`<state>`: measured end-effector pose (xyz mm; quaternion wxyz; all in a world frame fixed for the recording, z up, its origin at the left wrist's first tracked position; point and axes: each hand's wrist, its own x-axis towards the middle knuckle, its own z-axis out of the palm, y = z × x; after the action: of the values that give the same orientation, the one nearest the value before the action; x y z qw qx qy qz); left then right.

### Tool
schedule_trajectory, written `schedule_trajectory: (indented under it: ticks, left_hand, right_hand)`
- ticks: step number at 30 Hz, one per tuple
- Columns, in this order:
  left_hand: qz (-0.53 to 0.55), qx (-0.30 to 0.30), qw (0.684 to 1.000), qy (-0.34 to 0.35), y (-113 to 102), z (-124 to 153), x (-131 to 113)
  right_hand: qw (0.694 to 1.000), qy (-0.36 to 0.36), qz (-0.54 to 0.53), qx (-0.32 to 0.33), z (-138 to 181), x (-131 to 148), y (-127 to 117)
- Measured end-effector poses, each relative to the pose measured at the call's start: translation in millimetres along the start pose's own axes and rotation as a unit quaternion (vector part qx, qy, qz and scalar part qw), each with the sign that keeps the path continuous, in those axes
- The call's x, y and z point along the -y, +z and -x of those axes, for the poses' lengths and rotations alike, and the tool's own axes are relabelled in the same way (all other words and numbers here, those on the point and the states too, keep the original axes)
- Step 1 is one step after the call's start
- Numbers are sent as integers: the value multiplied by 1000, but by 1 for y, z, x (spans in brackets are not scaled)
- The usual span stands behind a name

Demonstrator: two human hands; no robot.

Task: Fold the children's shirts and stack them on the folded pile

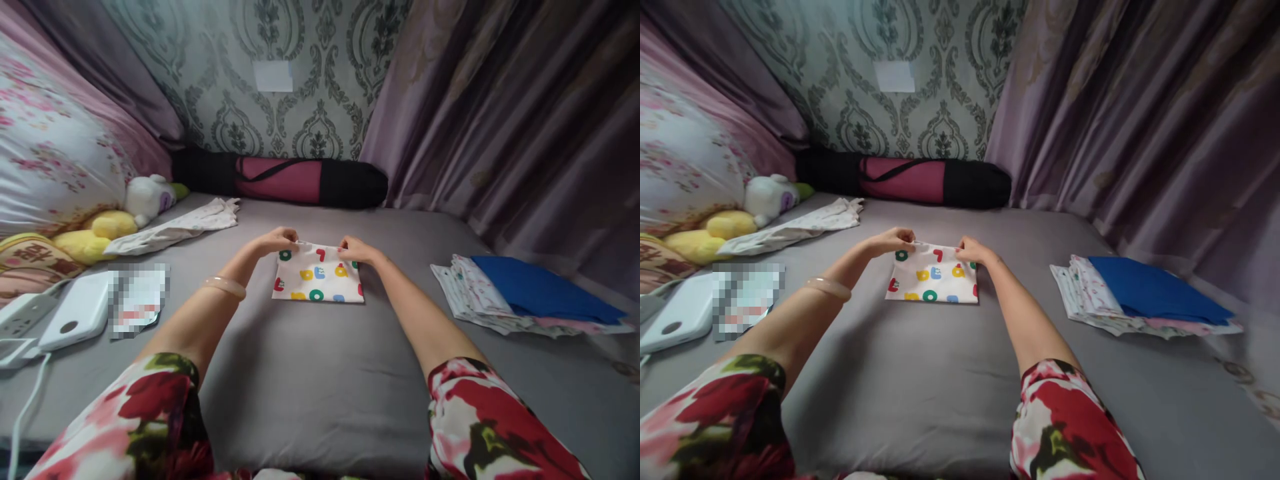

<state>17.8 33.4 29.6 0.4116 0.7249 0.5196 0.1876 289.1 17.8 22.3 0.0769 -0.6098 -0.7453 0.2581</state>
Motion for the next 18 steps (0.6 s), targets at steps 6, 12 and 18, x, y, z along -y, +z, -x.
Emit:
schedule_trajectory:
  ticks: [6,12,18]
  left_hand:
    - [116,46,989,73,-20,27,-38]
    - [87,-14,987,138,-37,49,-72]
    - [-69,-151,959,230,-24,65,-57]
  right_hand:
    - [976,-70,-163,125,24,-3,-41]
    - [980,-120,-153,42,55,14,-84]
    - [963,-170,24,-206,79,22,-52]
